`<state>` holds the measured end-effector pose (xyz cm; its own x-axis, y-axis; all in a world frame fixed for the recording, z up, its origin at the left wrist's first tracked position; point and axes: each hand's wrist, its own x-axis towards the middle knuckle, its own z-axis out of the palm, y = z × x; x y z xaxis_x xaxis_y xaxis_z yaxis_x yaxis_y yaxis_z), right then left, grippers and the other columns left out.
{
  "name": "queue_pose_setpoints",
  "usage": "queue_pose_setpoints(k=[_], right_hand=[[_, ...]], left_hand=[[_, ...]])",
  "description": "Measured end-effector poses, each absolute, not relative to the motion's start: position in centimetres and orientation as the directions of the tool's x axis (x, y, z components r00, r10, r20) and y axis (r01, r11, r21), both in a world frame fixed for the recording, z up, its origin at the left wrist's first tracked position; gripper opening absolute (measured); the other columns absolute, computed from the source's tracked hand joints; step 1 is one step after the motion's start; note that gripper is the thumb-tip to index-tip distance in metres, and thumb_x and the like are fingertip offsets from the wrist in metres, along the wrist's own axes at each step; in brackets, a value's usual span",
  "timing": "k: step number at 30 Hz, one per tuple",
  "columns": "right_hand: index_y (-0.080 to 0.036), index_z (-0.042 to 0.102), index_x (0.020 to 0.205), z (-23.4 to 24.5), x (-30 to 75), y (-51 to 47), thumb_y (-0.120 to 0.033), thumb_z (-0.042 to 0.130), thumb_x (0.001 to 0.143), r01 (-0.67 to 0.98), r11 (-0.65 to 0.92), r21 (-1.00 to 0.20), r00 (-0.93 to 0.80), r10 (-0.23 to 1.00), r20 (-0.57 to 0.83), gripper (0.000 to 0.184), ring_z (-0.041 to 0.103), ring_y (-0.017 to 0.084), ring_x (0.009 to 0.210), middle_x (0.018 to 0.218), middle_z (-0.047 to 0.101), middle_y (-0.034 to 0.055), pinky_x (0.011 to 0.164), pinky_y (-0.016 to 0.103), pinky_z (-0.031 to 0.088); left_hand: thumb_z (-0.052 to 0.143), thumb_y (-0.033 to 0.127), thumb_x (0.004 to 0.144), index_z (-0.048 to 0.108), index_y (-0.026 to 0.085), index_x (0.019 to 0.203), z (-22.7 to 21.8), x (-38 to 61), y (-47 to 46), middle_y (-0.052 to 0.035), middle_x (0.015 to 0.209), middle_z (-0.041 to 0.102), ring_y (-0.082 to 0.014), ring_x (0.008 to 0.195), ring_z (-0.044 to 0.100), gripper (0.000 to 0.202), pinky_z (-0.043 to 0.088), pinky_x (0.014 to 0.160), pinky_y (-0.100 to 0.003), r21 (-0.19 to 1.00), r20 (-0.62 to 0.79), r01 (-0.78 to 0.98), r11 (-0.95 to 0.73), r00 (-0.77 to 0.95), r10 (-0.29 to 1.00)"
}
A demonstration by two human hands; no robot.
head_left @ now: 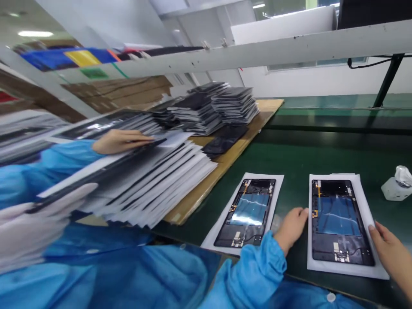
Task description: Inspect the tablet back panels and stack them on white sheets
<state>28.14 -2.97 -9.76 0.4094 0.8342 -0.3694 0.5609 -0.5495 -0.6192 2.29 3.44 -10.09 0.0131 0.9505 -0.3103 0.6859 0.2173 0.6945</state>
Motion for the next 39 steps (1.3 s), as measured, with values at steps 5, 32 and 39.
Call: queue_pose_setpoints(k=[5, 32, 39], right_hand=[[-0.009, 0.042, 0.125, -9.9, 28.5, -1.4, -0.054, 0.032, 0.077, 0.656, -0.534, -0.533, 0.401, 0.845, -0.353, 0.067, 0.051, 0.028, 0.103, 0.112, 0.057, 0.0148, 0.084, 0.035, 0.038], [-0.020, 0.056, 0.087, -6.2, 24.8, -2.1, -0.047, 0.047, 0.071, 0.301, -0.476, -0.827, 0.365, 0.858, -0.361, 0.032, 0.056, 0.023, 0.081, 0.082, 0.062, 0.0035, 0.071, 0.031, 0.041], [-0.021, 0.048, 0.090, -5.2, 26.3, -3.3, -0.050, 0.051, 0.068, 0.008, -0.502, -0.865, 0.343, 0.814, -0.469, 0.037, 0.057, 0.019, 0.060, 0.065, 0.060, -0.0017, 0.055, 0.028, 0.045]], left_hand=[[0.034, 0.039, 0.084, 0.056, 0.012, 0.081, -11.0, 6.1, 2.8, -0.0087, 0.080, 0.062, -0.0178, 0.075, 0.057, 0.035, 0.036, 0.060, -0.024, 0.600, -0.397, 0.753, 0.268, -0.010, 0.918], [0.030, 0.040, 0.086, 0.055, 0.016, 0.084, -8.9, 4.7, 2.3, -0.0106, 0.087, 0.062, -0.0230, 0.087, 0.057, 0.035, 0.038, 0.075, -0.030, 0.647, -0.288, 0.734, 0.206, -0.015, 0.957], [0.025, 0.054, 0.084, 0.055, 0.012, 0.100, -4.3, 4.3, 0.8, -0.0121, 0.097, 0.061, -0.0229, 0.091, 0.057, 0.054, 0.043, 0.080, -0.033, 0.712, -0.534, -0.234, 0.662, 0.431, 0.727]])
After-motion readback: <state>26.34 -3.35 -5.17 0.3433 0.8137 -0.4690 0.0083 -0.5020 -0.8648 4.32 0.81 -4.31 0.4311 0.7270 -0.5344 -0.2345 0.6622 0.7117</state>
